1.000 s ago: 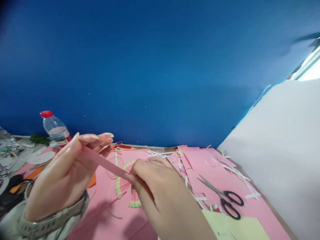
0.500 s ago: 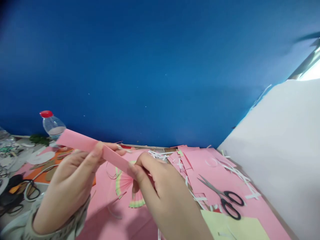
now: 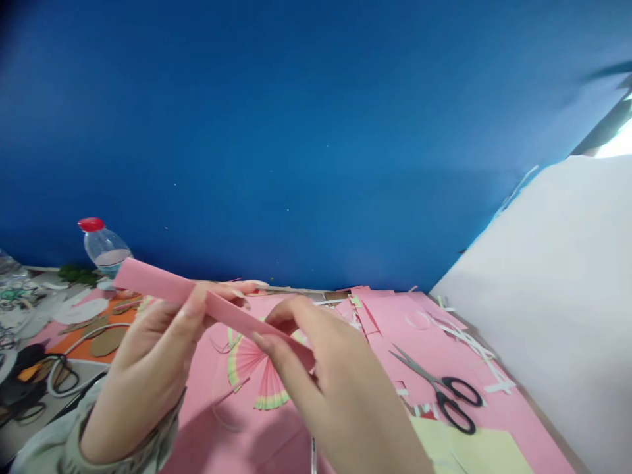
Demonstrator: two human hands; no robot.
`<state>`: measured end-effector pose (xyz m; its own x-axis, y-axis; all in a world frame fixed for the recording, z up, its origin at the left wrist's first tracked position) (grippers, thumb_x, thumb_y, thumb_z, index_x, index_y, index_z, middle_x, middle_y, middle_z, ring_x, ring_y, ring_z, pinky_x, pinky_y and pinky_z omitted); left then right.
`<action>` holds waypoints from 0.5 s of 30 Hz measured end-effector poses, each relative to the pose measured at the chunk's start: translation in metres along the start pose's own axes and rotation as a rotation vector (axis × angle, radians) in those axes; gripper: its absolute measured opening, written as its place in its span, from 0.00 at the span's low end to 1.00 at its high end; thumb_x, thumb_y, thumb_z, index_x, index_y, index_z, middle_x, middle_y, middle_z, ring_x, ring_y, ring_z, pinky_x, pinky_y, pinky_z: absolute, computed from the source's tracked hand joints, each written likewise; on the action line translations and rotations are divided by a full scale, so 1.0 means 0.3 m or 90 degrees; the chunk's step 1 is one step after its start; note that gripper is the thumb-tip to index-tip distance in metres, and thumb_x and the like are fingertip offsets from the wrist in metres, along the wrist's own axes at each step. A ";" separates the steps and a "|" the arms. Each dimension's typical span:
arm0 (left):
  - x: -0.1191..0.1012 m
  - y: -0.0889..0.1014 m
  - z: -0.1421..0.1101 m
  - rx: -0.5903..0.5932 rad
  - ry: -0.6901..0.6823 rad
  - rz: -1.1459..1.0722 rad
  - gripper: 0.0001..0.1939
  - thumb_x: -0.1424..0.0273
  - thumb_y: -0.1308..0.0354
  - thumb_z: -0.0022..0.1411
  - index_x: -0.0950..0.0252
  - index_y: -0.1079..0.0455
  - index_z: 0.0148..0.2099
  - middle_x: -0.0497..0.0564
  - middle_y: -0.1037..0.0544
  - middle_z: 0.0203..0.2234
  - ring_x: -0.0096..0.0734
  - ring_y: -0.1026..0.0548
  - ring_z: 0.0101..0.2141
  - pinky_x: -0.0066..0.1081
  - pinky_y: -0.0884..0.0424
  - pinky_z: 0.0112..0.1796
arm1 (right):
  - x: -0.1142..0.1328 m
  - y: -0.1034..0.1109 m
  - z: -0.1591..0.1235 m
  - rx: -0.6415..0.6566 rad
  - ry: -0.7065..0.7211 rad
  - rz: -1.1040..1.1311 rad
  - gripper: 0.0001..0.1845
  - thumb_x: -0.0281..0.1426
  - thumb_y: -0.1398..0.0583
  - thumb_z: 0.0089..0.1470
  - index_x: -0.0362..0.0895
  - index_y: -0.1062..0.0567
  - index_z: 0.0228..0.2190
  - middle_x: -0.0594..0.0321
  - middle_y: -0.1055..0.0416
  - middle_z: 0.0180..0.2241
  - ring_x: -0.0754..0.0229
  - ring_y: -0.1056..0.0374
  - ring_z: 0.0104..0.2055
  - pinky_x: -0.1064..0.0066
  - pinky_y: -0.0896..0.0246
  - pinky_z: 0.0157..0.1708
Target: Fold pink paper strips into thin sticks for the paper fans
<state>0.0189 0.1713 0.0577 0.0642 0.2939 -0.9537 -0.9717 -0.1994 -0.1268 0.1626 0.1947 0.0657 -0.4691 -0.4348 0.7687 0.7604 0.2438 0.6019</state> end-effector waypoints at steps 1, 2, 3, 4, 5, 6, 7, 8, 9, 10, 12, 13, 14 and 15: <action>-0.006 -0.012 -0.003 0.016 -0.021 0.039 0.13 0.63 0.49 0.69 0.59 0.23 0.40 0.47 0.20 0.43 0.32 0.26 0.48 0.28 0.32 0.50 | 0.003 -0.021 0.003 0.028 -0.002 0.003 0.12 0.37 0.48 0.64 0.48 0.31 0.31 0.66 0.28 0.29 0.61 0.32 0.31 0.71 0.41 0.28; -0.011 -0.019 -0.004 0.029 -0.044 0.078 0.11 0.64 0.48 0.68 0.58 0.25 0.41 0.47 0.22 0.43 0.32 0.27 0.48 0.28 0.33 0.49 | 0.002 -0.036 0.005 0.048 -0.006 0.005 0.13 0.36 0.49 0.65 0.47 0.32 0.30 0.67 0.29 0.27 0.61 0.32 0.30 0.70 0.42 0.28; -0.014 -0.026 -0.006 0.043 -0.065 0.113 0.09 0.65 0.47 0.68 0.58 0.26 0.40 0.47 0.23 0.42 0.32 0.28 0.47 0.28 0.33 0.47 | 0.000 -0.045 0.006 0.061 -0.011 0.008 0.13 0.36 0.50 0.65 0.47 0.33 0.29 0.67 0.29 0.26 0.61 0.32 0.29 0.70 0.42 0.28; -0.012 -0.033 -0.006 0.059 -0.078 0.142 0.08 0.65 0.46 0.67 0.59 0.27 0.38 0.47 0.24 0.40 0.32 0.28 0.45 0.28 0.32 0.44 | -0.004 -0.050 0.006 0.068 -0.016 0.015 0.14 0.36 0.51 0.66 0.47 0.33 0.29 0.67 0.29 0.26 0.61 0.32 0.29 0.70 0.43 0.28; -0.006 -0.038 -0.006 0.075 -0.082 0.165 0.09 0.64 0.46 0.67 0.60 0.29 0.36 0.48 0.25 0.38 0.32 0.29 0.42 0.29 0.32 0.41 | -0.005 -0.050 0.006 0.072 -0.017 0.021 0.14 0.37 0.51 0.66 0.47 0.34 0.30 0.67 0.29 0.26 0.62 0.32 0.29 0.70 0.43 0.28; 0.006 -0.043 -0.006 0.092 -0.074 0.186 0.11 0.64 0.47 0.67 0.62 0.30 0.34 0.49 0.26 0.34 0.32 0.29 0.39 0.30 0.33 0.39 | -0.003 -0.048 0.005 0.072 -0.014 0.021 0.15 0.37 0.52 0.66 0.47 0.34 0.29 0.67 0.30 0.26 0.62 0.33 0.29 0.70 0.43 0.28; 0.021 -0.048 -0.007 0.108 -0.059 0.207 0.13 0.63 0.48 0.68 0.63 0.32 0.32 0.49 0.28 0.30 0.31 0.30 0.35 0.30 0.34 0.36 | 0.001 -0.045 0.005 0.072 -0.009 0.012 0.15 0.37 0.52 0.66 0.46 0.35 0.28 0.67 0.31 0.25 0.62 0.34 0.28 0.70 0.44 0.28; 0.035 -0.049 -0.007 0.116 -0.043 0.229 0.15 0.62 0.48 0.68 0.63 0.34 0.30 0.48 0.30 0.26 0.30 0.32 0.31 0.30 0.35 0.33 | 0.007 -0.043 0.004 0.073 0.001 -0.006 0.17 0.37 0.53 0.67 0.46 0.37 0.27 0.68 0.33 0.24 0.62 0.35 0.27 0.70 0.45 0.27; 0.044 -0.048 -0.008 0.117 -0.033 0.250 0.17 0.61 0.49 0.68 0.63 0.36 0.28 0.46 0.33 0.23 0.28 0.34 0.28 0.29 0.37 0.30 | 0.016 -0.042 0.003 0.078 0.014 -0.032 0.18 0.37 0.53 0.67 0.46 0.39 0.25 0.68 0.35 0.23 0.63 0.37 0.26 0.70 0.46 0.26; 0.049 -0.047 -0.009 0.116 -0.029 0.265 0.18 0.60 0.50 0.68 0.63 0.39 0.27 0.45 0.36 0.21 0.27 0.37 0.26 0.29 0.39 0.28 | 0.028 -0.045 0.001 0.088 0.031 -0.060 0.19 0.36 0.53 0.66 0.45 0.41 0.23 0.68 0.38 0.21 0.63 0.39 0.25 0.70 0.48 0.25; 0.047 -0.048 -0.014 0.117 -0.039 0.285 0.19 0.60 0.51 0.69 0.63 0.42 0.26 0.44 0.42 0.20 0.25 0.41 0.24 0.28 0.42 0.26 | 0.046 -0.053 -0.002 0.105 0.055 -0.096 0.20 0.35 0.52 0.65 0.45 0.44 0.21 0.69 0.42 0.19 0.64 0.43 0.22 0.71 0.50 0.22; 0.044 -0.056 -0.018 0.133 -0.047 0.289 0.19 0.60 0.52 0.69 0.63 0.42 0.27 0.44 0.42 0.21 0.25 0.41 0.24 0.28 0.42 0.26 | 0.053 -0.053 -0.002 0.104 0.061 -0.096 0.20 0.34 0.52 0.65 0.45 0.44 0.21 0.69 0.43 0.19 0.65 0.44 0.22 0.72 0.51 0.21; 0.042 -0.069 -0.023 0.159 -0.053 0.290 0.19 0.60 0.53 0.70 0.64 0.41 0.27 0.44 0.42 0.21 0.25 0.41 0.24 0.28 0.42 0.26 | 0.058 -0.049 -0.003 0.094 0.063 -0.087 0.19 0.33 0.52 0.64 0.45 0.43 0.21 0.70 0.43 0.19 0.65 0.44 0.21 0.72 0.52 0.21; 0.041 -0.082 -0.029 0.188 -0.057 0.288 0.18 0.61 0.54 0.70 0.64 0.41 0.28 0.44 0.41 0.22 0.25 0.40 0.25 0.28 0.42 0.26 | 0.061 -0.043 -0.002 0.078 0.064 -0.073 0.17 0.33 0.51 0.64 0.45 0.41 0.22 0.70 0.42 0.19 0.65 0.44 0.21 0.73 0.52 0.20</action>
Point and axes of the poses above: each hand's wrist, its own z-axis towards the middle knuckle, its own y-axis out of the back of the hand, x = y × z, the point moved 10 cm from there along z, towards the middle knuckle
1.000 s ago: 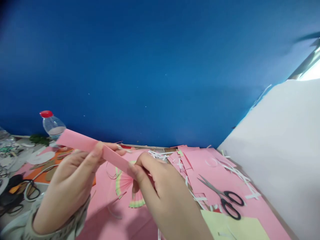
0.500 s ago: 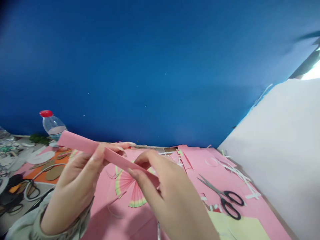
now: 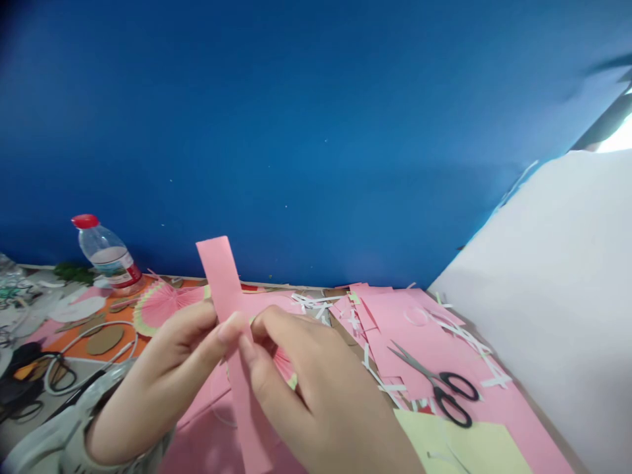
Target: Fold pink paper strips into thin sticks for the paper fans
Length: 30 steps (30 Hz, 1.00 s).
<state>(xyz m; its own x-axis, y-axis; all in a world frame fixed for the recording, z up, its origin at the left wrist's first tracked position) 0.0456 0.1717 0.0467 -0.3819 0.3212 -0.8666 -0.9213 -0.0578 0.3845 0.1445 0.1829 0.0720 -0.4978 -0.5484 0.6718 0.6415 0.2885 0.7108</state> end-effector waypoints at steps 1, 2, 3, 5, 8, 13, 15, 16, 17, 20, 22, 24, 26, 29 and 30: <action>-0.008 -0.013 -0.002 0.027 -0.010 -0.006 0.18 0.61 0.55 0.71 0.64 0.40 0.29 0.44 0.40 0.22 0.26 0.39 0.25 0.28 0.42 0.27 | 0.002 0.006 -0.001 -0.018 0.001 0.015 0.16 0.32 0.52 0.64 0.45 0.40 0.23 0.70 0.41 0.19 0.65 0.44 0.21 0.73 0.52 0.20; -0.014 -0.023 -0.005 0.049 -0.016 -0.015 0.18 0.62 0.55 0.71 0.64 0.40 0.29 0.45 0.40 0.23 0.26 0.38 0.26 0.28 0.41 0.27 | 0.004 0.012 -0.002 -0.036 0.004 0.028 0.15 0.32 0.52 0.64 0.46 0.39 0.24 0.70 0.41 0.20 0.66 0.44 0.21 0.73 0.51 0.20; -0.021 -0.030 -0.007 0.064 -0.022 -0.025 0.17 0.63 0.55 0.71 0.63 0.41 0.29 0.45 0.39 0.23 0.26 0.37 0.26 0.28 0.40 0.28 | 0.008 0.018 -0.003 -0.054 0.011 0.038 0.15 0.31 0.52 0.63 0.46 0.38 0.24 0.70 0.42 0.20 0.65 0.44 0.21 0.73 0.51 0.20; -0.038 -0.029 -0.010 0.061 -0.036 -0.042 0.16 0.65 0.55 0.71 0.63 0.43 0.28 0.45 0.39 0.23 0.27 0.36 0.27 0.29 0.39 0.30 | 0.016 0.027 -0.008 -0.086 0.029 0.046 0.15 0.31 0.52 0.63 0.46 0.40 0.23 0.69 0.43 0.19 0.65 0.44 0.21 0.72 0.50 0.20; -0.080 -0.018 -0.012 0.031 -0.090 -0.034 0.14 0.70 0.54 0.70 0.62 0.45 0.29 0.46 0.37 0.25 0.27 0.35 0.29 0.29 0.37 0.33 | 0.030 0.042 -0.017 -0.129 0.063 0.027 0.15 0.27 0.52 0.62 0.45 0.42 0.23 0.69 0.43 0.20 0.65 0.42 0.22 0.72 0.48 0.23; -0.144 -0.010 -0.010 -0.016 -0.177 0.104 0.10 0.78 0.53 0.64 0.64 0.40 0.30 0.49 0.32 0.27 0.28 0.33 0.30 0.29 0.35 0.32 | 0.054 0.039 -0.030 -0.154 0.111 -0.118 0.15 0.25 0.50 0.58 0.46 0.46 0.21 0.68 0.44 0.19 0.64 0.44 0.23 0.69 0.49 0.24; -0.147 -0.006 -0.008 -0.023 -0.174 0.128 0.10 0.78 0.54 0.64 0.65 0.39 0.29 0.50 0.32 0.26 0.29 0.33 0.29 0.30 0.35 0.30 | 0.068 0.038 -0.036 -0.166 0.128 -0.139 0.15 0.25 0.50 0.58 0.46 0.47 0.21 0.67 0.45 0.20 0.62 0.44 0.23 0.68 0.48 0.25; -0.146 -0.003 -0.008 -0.023 -0.168 0.123 0.10 0.78 0.54 0.64 0.64 0.39 0.29 0.50 0.33 0.25 0.29 0.33 0.28 0.30 0.35 0.30 | 0.074 0.039 -0.038 -0.169 0.134 -0.124 0.15 0.25 0.51 0.58 0.46 0.47 0.22 0.67 0.44 0.20 0.62 0.43 0.24 0.68 0.47 0.25; -0.145 -0.001 -0.009 -0.019 -0.161 0.106 0.11 0.77 0.54 0.65 0.64 0.39 0.30 0.49 0.33 0.25 0.29 0.33 0.28 0.30 0.35 0.30 | 0.076 0.040 -0.040 -0.169 0.135 -0.091 0.14 0.25 0.51 0.59 0.46 0.46 0.22 0.67 0.43 0.20 0.62 0.42 0.24 0.68 0.45 0.26; -0.148 -0.001 -0.018 0.017 -0.153 0.010 0.10 0.75 0.55 0.68 0.62 0.37 0.34 0.47 0.31 0.28 0.27 0.31 0.31 0.27 0.32 0.34 | 0.062 0.045 -0.040 -0.155 0.112 0.056 0.14 0.26 0.52 0.62 0.47 0.42 0.23 0.66 0.39 0.21 0.61 0.38 0.25 0.69 0.41 0.27; -0.158 -0.008 -0.027 0.056 -0.162 -0.045 0.10 0.75 0.55 0.69 0.59 0.35 0.40 0.45 0.28 0.33 0.25 0.29 0.35 0.23 0.32 0.38 | 0.042 0.042 -0.037 -0.131 0.092 0.144 0.15 0.30 0.51 0.63 0.47 0.40 0.23 0.66 0.38 0.21 0.62 0.37 0.25 0.71 0.41 0.25; -0.166 -0.018 -0.035 0.091 -0.174 -0.067 0.12 0.77 0.55 0.69 0.55 0.34 0.45 0.43 0.26 0.38 0.24 0.28 0.37 0.21 0.32 0.39 | 0.023 0.026 -0.031 -0.085 0.074 0.212 0.16 0.35 0.49 0.64 0.46 0.38 0.23 0.66 0.37 0.22 0.63 0.36 0.26 0.73 0.40 0.25; -0.166 -0.020 -0.038 0.099 -0.182 -0.065 0.13 0.78 0.55 0.69 0.54 0.34 0.46 0.43 0.26 0.38 0.23 0.28 0.37 0.21 0.32 0.39 | 0.008 0.004 -0.025 -0.032 0.058 0.262 0.18 0.40 0.48 0.63 0.46 0.37 0.24 0.65 0.33 0.24 0.61 0.34 0.29 0.73 0.37 0.28; -0.163 -0.020 -0.034 0.081 -0.192 -0.033 0.09 0.78 0.53 0.67 0.59 0.36 0.41 0.45 0.28 0.35 0.25 0.28 0.36 0.22 0.32 0.40 | -0.007 -0.013 -0.017 0.006 0.037 0.249 0.19 0.43 0.46 0.61 0.45 0.36 0.24 0.64 0.32 0.25 0.60 0.34 0.31 0.70 0.34 0.32; -0.162 -0.019 -0.032 0.074 -0.195 -0.021 0.08 0.78 0.53 0.66 0.61 0.37 0.39 0.46 0.28 0.33 0.25 0.29 0.35 0.22 0.32 0.39 | -0.012 -0.014 -0.015 0.008 0.030 0.230 0.19 0.44 0.46 0.61 0.45 0.36 0.24 0.64 0.33 0.25 0.60 0.34 0.30 0.70 0.34 0.32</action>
Point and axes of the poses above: each hand's wrist, its own z-axis towards the middle knuckle, its own y-axis out of the back of the hand, x = y × z, the point moved 10 cm from there along z, towards the middle knuckle
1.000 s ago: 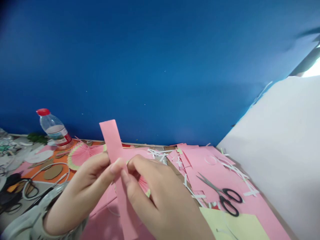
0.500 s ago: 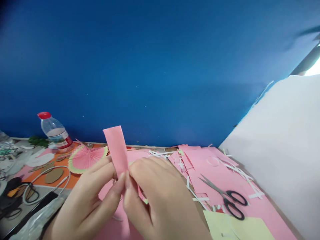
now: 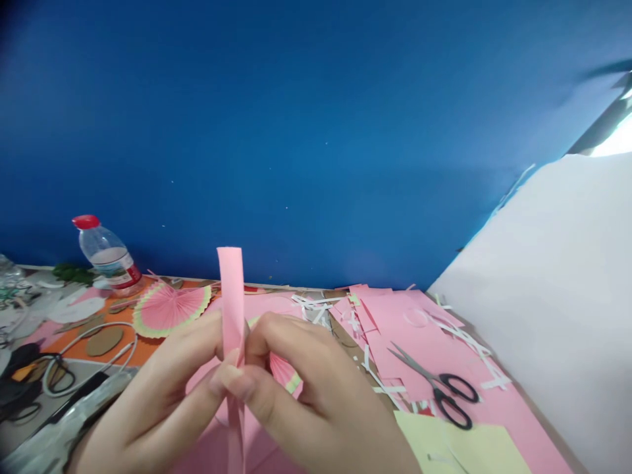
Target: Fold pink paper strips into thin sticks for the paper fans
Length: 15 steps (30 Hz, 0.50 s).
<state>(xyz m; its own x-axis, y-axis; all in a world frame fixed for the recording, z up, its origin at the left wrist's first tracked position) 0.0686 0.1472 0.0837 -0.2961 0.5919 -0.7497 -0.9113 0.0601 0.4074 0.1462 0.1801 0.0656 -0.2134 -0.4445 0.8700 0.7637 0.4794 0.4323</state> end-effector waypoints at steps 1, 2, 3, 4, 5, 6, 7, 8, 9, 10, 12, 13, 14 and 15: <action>0.000 0.000 0.002 -0.001 -0.002 0.010 0.07 0.78 0.52 0.66 0.62 0.38 0.37 0.46 0.29 0.32 0.24 0.29 0.35 0.22 0.32 0.38 | -0.003 0.001 0.002 0.000 -0.006 -0.019 0.18 0.43 0.46 0.61 0.45 0.36 0.24 0.65 0.33 0.25 0.60 0.35 0.30 0.70 0.35 0.31; -0.001 0.000 0.004 0.003 -0.005 0.016 0.07 0.78 0.53 0.66 0.62 0.38 0.37 0.46 0.29 0.32 0.24 0.29 0.34 0.22 0.32 0.38 | -0.003 0.002 0.004 0.000 -0.007 -0.035 0.17 0.42 0.46 0.61 0.46 0.36 0.25 0.65 0.34 0.25 0.61 0.35 0.29 0.70 0.35 0.30; -0.005 -0.002 0.005 0.013 -0.010 0.018 0.07 0.78 0.53 0.66 0.62 0.38 0.38 0.46 0.28 0.33 0.25 0.29 0.35 0.22 0.32 0.38 | -0.001 0.003 0.006 -0.001 -0.005 -0.047 0.17 0.41 0.46 0.61 0.46 0.36 0.25 0.66 0.34 0.25 0.61 0.36 0.28 0.71 0.36 0.29; -0.008 -0.003 0.006 0.026 -0.015 0.015 0.07 0.78 0.54 0.66 0.62 0.38 0.39 0.47 0.28 0.33 0.26 0.29 0.36 0.23 0.32 0.39 | 0.004 0.004 0.009 -0.002 0.001 -0.054 0.16 0.40 0.45 0.61 0.46 0.36 0.24 0.67 0.35 0.24 0.62 0.37 0.28 0.72 0.37 0.29; -0.012 -0.003 0.007 0.037 -0.019 0.009 0.08 0.77 0.55 0.67 0.61 0.38 0.40 0.48 0.28 0.34 0.27 0.29 0.37 0.24 0.32 0.40 | 0.010 0.005 0.011 -0.004 0.007 -0.058 0.16 0.39 0.45 0.61 0.46 0.37 0.24 0.67 0.36 0.23 0.63 0.38 0.27 0.72 0.38 0.28; -0.016 -0.003 0.007 0.046 -0.024 0.002 0.08 0.76 0.56 0.68 0.61 0.38 0.41 0.49 0.28 0.35 0.29 0.29 0.37 0.26 0.31 0.41 | 0.015 0.006 0.014 -0.006 0.012 -0.058 0.16 0.38 0.44 0.61 0.46 0.38 0.23 0.68 0.37 0.23 0.63 0.38 0.26 0.73 0.38 0.28; -0.018 -0.002 0.007 0.051 -0.028 -0.009 0.07 0.74 0.56 0.68 0.61 0.38 0.41 0.50 0.28 0.35 0.31 0.29 0.37 0.28 0.31 0.42 | 0.018 0.005 0.017 -0.006 0.012 -0.055 0.17 0.38 0.44 0.60 0.46 0.39 0.23 0.68 0.37 0.22 0.63 0.39 0.26 0.73 0.39 0.27; -0.018 -0.003 0.008 0.055 -0.032 -0.023 0.06 0.72 0.55 0.68 0.61 0.38 0.40 0.50 0.29 0.34 0.32 0.29 0.36 0.28 0.31 0.41 | 0.019 0.003 0.020 -0.006 0.009 -0.050 0.18 0.38 0.43 0.60 0.45 0.40 0.22 0.68 0.37 0.22 0.63 0.39 0.26 0.74 0.40 0.26; -0.015 -0.003 0.008 0.054 -0.031 -0.033 0.05 0.69 0.53 0.67 0.61 0.38 0.38 0.49 0.30 0.33 0.32 0.29 0.35 0.28 0.30 0.39 | 0.020 0.000 0.023 -0.003 0.005 -0.046 0.18 0.38 0.43 0.59 0.45 0.41 0.22 0.68 0.37 0.22 0.63 0.38 0.26 0.74 0.40 0.25; -0.007 -0.004 0.009 0.046 -0.025 -0.033 0.04 0.68 0.49 0.66 0.61 0.38 0.37 0.49 0.30 0.32 0.31 0.30 0.33 0.28 0.30 0.37 | 0.019 -0.002 0.025 -0.003 0.001 -0.043 0.18 0.37 0.43 0.59 0.45 0.41 0.22 0.68 0.36 0.22 0.63 0.37 0.26 0.74 0.41 0.24; 0.012 -0.007 0.011 0.029 -0.012 -0.007 0.07 0.66 0.43 0.63 0.62 0.39 0.35 0.47 0.32 0.30 0.28 0.32 0.31 0.26 0.32 0.33 | 0.012 -0.002 0.030 -0.009 -0.010 -0.039 0.16 0.35 0.44 0.60 0.45 0.40 0.22 0.67 0.34 0.24 0.62 0.35 0.27 0.74 0.40 0.25; 0.021 -0.007 0.011 0.017 -0.004 0.018 0.08 0.66 0.42 0.63 0.62 0.39 0.35 0.46 0.33 0.29 0.27 0.33 0.30 0.25 0.33 0.32 | 0.006 -0.004 0.032 -0.006 -0.016 -0.035 0.15 0.34 0.44 0.60 0.45 0.40 0.23 0.66 0.33 0.26 0.62 0.34 0.29 0.74 0.38 0.27; 0.030 -0.009 0.011 0.009 0.004 0.048 0.09 0.65 0.43 0.63 0.62 0.39 0.35 0.46 0.33 0.28 0.27 0.34 0.29 0.26 0.35 0.31 | -0.002 -0.005 0.035 0.000 -0.023 -0.024 0.15 0.34 0.44 0.61 0.45 0.39 0.24 0.65 0.32 0.28 0.61 0.33 0.32 0.73 0.37 0.29; 0.039 -0.013 0.011 0.010 0.017 0.076 0.09 0.64 0.44 0.64 0.63 0.38 0.35 0.46 0.33 0.27 0.27 0.35 0.28 0.26 0.36 0.30 | -0.012 -0.007 0.037 0.009 -0.028 -0.006 0.13 0.35 0.44 0.61 0.45 0.37 0.25 0.64 0.31 0.29 0.61 0.32 0.33 0.72 0.36 0.31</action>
Point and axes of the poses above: each hand's wrist, its own z-axis towards the middle knuckle, its own y-axis out of the back of the hand, x = y × z, the point moved 10 cm from there along z, towards the middle knuckle
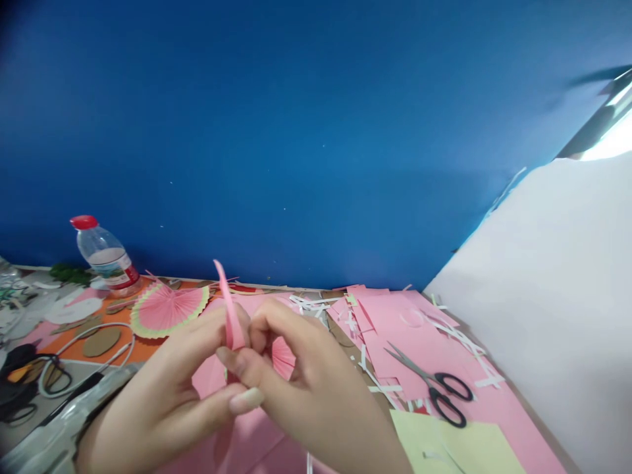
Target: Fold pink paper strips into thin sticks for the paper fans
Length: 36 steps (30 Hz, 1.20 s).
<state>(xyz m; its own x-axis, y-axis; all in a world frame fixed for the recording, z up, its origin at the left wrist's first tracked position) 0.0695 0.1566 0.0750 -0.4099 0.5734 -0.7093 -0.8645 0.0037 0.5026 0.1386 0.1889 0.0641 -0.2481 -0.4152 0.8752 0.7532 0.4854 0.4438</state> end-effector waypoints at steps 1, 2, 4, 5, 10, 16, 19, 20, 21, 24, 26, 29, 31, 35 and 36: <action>0.009 -0.007 0.000 0.011 0.016 0.023 0.09 0.63 0.45 0.65 0.63 0.38 0.35 0.47 0.33 0.27 0.28 0.35 0.28 0.27 0.36 0.30 | -0.009 -0.002 0.002 0.012 -0.002 0.025 0.12 0.35 0.44 0.61 0.45 0.36 0.26 0.64 0.32 0.30 0.61 0.32 0.34 0.72 0.35 0.32; 0.019 -0.013 0.000 0.025 0.035 0.041 0.10 0.62 0.47 0.66 0.63 0.37 0.36 0.47 0.32 0.27 0.29 0.34 0.28 0.28 0.37 0.29 | -0.015 -0.004 0.004 0.024 0.004 0.053 0.10 0.36 0.43 0.60 0.45 0.35 0.28 0.64 0.33 0.30 0.61 0.33 0.34 0.71 0.35 0.32; 0.033 -0.027 -0.003 0.066 0.070 0.049 0.11 0.62 0.50 0.68 0.63 0.36 0.36 0.48 0.30 0.27 0.30 0.33 0.28 0.29 0.38 0.29 | -0.023 0.002 0.004 0.032 0.026 0.100 0.05 0.34 0.41 0.59 0.47 0.32 0.35 0.66 0.34 0.29 0.63 0.34 0.32 0.72 0.36 0.32; 0.035 -0.034 -0.006 0.089 0.080 0.033 0.11 0.63 0.51 0.69 0.63 0.36 0.35 0.48 0.30 0.27 0.29 0.32 0.28 0.28 0.38 0.29 | -0.027 0.008 0.003 0.029 0.037 0.115 0.07 0.33 0.41 0.59 0.48 0.31 0.40 0.67 0.35 0.29 0.63 0.35 0.31 0.72 0.36 0.31; 0.048 -0.049 -0.021 0.147 0.112 -0.015 0.12 0.63 0.53 0.70 0.62 0.35 0.35 0.45 0.27 0.28 0.26 0.29 0.31 0.25 0.36 0.32 | -0.023 0.027 -0.015 0.031 0.112 0.206 0.08 0.33 0.41 0.60 0.53 0.27 0.42 0.65 0.32 0.33 0.61 0.33 0.36 0.71 0.35 0.35; 0.076 -0.047 -0.017 0.077 0.149 -0.060 0.17 0.62 0.57 0.72 0.63 0.39 0.31 0.42 0.35 0.23 0.22 0.36 0.26 0.23 0.39 0.28 | -0.009 0.044 0.004 -0.016 0.098 0.240 0.07 0.33 0.43 0.62 0.47 0.27 0.32 0.65 0.29 0.29 0.63 0.31 0.32 0.71 0.35 0.36; 0.095 -0.050 -0.023 0.030 0.183 -0.113 0.18 0.62 0.60 0.73 0.62 0.42 0.30 0.42 0.36 0.23 0.22 0.37 0.26 0.23 0.40 0.28 | -0.009 0.051 0.014 -0.052 0.096 0.246 0.07 0.33 0.44 0.63 0.47 0.28 0.32 0.68 0.28 0.27 0.65 0.30 0.29 0.74 0.35 0.33; 0.093 -0.050 -0.023 0.019 0.180 -0.115 0.18 0.63 0.60 0.73 0.62 0.42 0.30 0.42 0.37 0.22 0.22 0.38 0.25 0.23 0.40 0.27 | -0.013 0.058 0.015 -0.074 0.097 0.232 0.06 0.33 0.44 0.63 0.48 0.28 0.33 0.68 0.27 0.28 0.66 0.29 0.30 0.75 0.35 0.32; 0.089 -0.050 -0.022 0.012 0.174 -0.115 0.18 0.64 0.60 0.73 0.62 0.43 0.30 0.42 0.38 0.22 0.22 0.39 0.25 0.23 0.41 0.27 | -0.019 0.064 0.015 -0.097 0.096 0.217 0.06 0.33 0.44 0.63 0.49 0.27 0.34 0.68 0.26 0.30 0.66 0.29 0.32 0.76 0.36 0.32; 0.073 -0.051 -0.014 0.001 0.149 -0.105 0.16 0.66 0.60 0.73 0.61 0.43 0.31 0.41 0.40 0.23 0.22 0.40 0.24 0.22 0.40 0.29 | -0.039 0.067 0.014 -0.136 0.091 0.198 0.07 0.34 0.44 0.63 0.51 0.26 0.35 0.69 0.26 0.33 0.67 0.30 0.35 0.78 0.37 0.31; 0.069 -0.048 -0.009 -0.010 0.143 -0.095 0.14 0.67 0.59 0.73 0.60 0.41 0.33 0.41 0.37 0.25 0.22 0.39 0.25 0.22 0.38 0.31 | -0.047 0.066 0.014 -0.150 0.088 0.191 0.08 0.34 0.45 0.64 0.51 0.26 0.34 0.70 0.27 0.31 0.68 0.32 0.33 0.79 0.37 0.31; 0.073 -0.043 -0.008 -0.032 0.145 -0.067 0.13 0.69 0.59 0.73 0.60 0.41 0.34 0.41 0.36 0.25 0.23 0.40 0.25 0.22 0.39 0.31 | -0.057 0.067 0.014 -0.169 0.078 0.163 0.08 0.35 0.45 0.64 0.50 0.27 0.33 0.71 0.29 0.29 0.69 0.34 0.31 0.79 0.38 0.31; 0.073 -0.041 -0.008 -0.041 0.144 -0.044 0.13 0.70 0.59 0.73 0.60 0.41 0.34 0.41 0.38 0.23 0.23 0.41 0.24 0.22 0.40 0.29 | -0.062 0.067 0.014 -0.171 0.075 0.151 0.08 0.34 0.45 0.64 0.50 0.27 0.33 0.70 0.30 0.29 0.69 0.34 0.31 0.79 0.38 0.30; 0.076 -0.046 -0.007 -0.035 0.147 -0.032 0.13 0.70 0.60 0.73 0.60 0.39 0.36 0.41 0.35 0.25 0.23 0.39 0.25 0.23 0.38 0.30 | -0.064 0.066 0.013 -0.166 0.082 0.164 0.08 0.34 0.45 0.64 0.50 0.27 0.33 0.71 0.31 0.28 0.69 0.35 0.29 0.80 0.38 0.29; 0.077 -0.047 -0.006 -0.033 0.148 -0.032 0.13 0.70 0.60 0.73 0.60 0.38 0.36 0.41 0.34 0.25 0.22 0.37 0.26 0.23 0.37 0.32 | -0.063 0.065 0.014 -0.165 0.081 0.170 0.08 0.34 0.45 0.64 0.50 0.27 0.32 0.71 0.31 0.27 0.70 0.35 0.29 0.81 0.38 0.28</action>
<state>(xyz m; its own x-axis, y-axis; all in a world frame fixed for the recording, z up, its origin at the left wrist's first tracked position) 0.0716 0.1683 0.0506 -0.4162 0.3699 -0.8306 -0.8970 -0.0177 0.4416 0.1555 0.2094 0.0570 0.0429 -0.3996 0.9157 0.9137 0.3864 0.1258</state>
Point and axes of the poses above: each hand's wrist, its own z-axis towards the middle knuckle, its own y-axis out of the back of the hand, x = y × z, the point moved 10 cm from there along z, towards the middle knuckle
